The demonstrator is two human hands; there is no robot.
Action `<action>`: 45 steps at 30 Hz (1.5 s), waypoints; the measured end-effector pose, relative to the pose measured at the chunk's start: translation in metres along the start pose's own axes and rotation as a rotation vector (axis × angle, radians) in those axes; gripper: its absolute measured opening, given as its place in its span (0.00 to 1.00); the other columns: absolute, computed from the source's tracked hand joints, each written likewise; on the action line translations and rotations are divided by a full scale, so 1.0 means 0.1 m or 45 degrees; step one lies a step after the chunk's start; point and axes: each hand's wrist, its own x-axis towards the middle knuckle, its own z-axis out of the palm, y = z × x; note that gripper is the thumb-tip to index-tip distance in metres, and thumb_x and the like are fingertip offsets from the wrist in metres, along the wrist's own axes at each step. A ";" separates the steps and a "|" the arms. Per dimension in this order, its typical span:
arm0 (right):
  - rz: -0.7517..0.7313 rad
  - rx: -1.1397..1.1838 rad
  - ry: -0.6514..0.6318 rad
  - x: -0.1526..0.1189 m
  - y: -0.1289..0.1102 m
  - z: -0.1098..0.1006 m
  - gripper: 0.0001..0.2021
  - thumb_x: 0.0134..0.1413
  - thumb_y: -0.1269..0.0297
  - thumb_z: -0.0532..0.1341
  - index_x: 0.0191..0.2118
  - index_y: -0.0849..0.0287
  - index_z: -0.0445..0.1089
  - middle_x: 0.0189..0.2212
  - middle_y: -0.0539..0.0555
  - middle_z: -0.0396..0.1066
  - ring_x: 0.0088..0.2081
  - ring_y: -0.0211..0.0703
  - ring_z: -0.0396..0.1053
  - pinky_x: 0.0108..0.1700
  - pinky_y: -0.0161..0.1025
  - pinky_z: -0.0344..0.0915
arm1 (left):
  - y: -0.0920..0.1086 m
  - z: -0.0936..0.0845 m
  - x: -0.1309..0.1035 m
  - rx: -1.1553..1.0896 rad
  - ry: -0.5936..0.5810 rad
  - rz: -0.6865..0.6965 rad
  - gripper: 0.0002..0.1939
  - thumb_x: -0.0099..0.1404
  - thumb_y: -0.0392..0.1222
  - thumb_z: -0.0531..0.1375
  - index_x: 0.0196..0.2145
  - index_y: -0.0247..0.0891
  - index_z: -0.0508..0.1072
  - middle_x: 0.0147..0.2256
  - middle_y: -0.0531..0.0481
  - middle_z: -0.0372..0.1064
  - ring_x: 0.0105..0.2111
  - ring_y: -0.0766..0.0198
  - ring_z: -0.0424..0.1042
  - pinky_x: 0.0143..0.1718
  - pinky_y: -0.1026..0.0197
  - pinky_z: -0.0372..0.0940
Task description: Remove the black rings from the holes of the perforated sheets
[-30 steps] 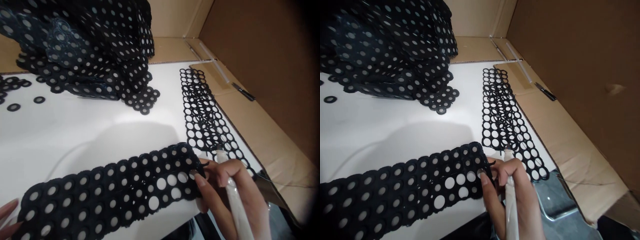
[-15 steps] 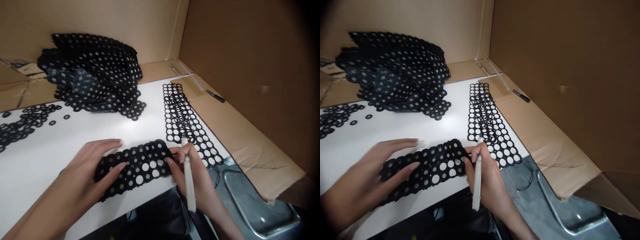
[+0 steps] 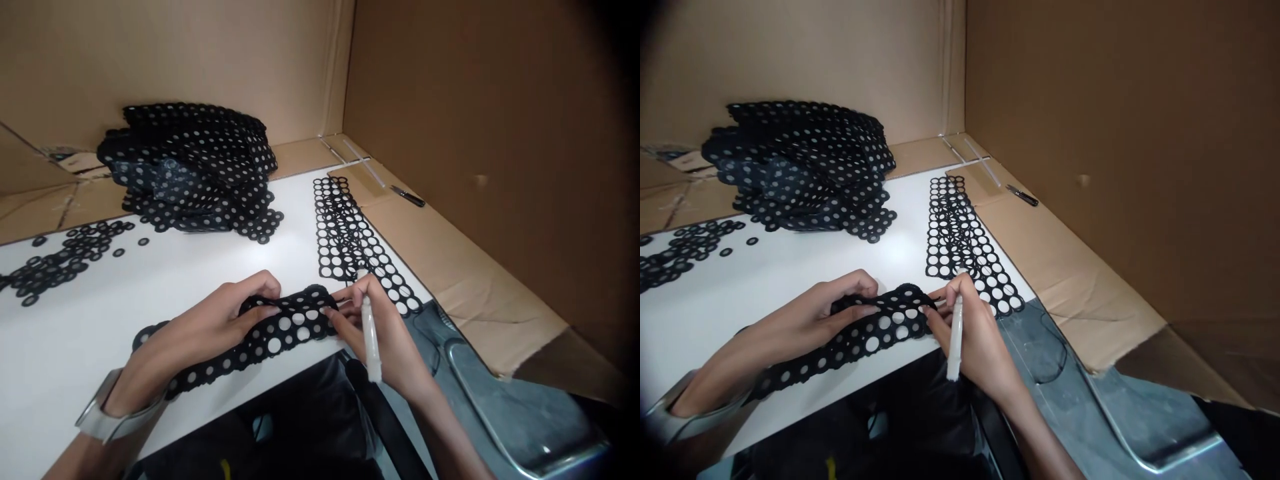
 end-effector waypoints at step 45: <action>-0.080 -0.196 -0.424 0.28 -0.10 0.24 0.07 0.74 0.64 0.64 0.41 0.52 0.66 0.31 0.48 0.80 0.33 0.43 0.77 0.36 0.38 0.68 | -0.09 0.12 -0.01 -0.125 0.165 0.133 0.06 0.80 0.43 0.56 0.43 0.44 0.71 0.31 0.57 0.67 0.29 0.64 0.64 0.33 0.59 0.58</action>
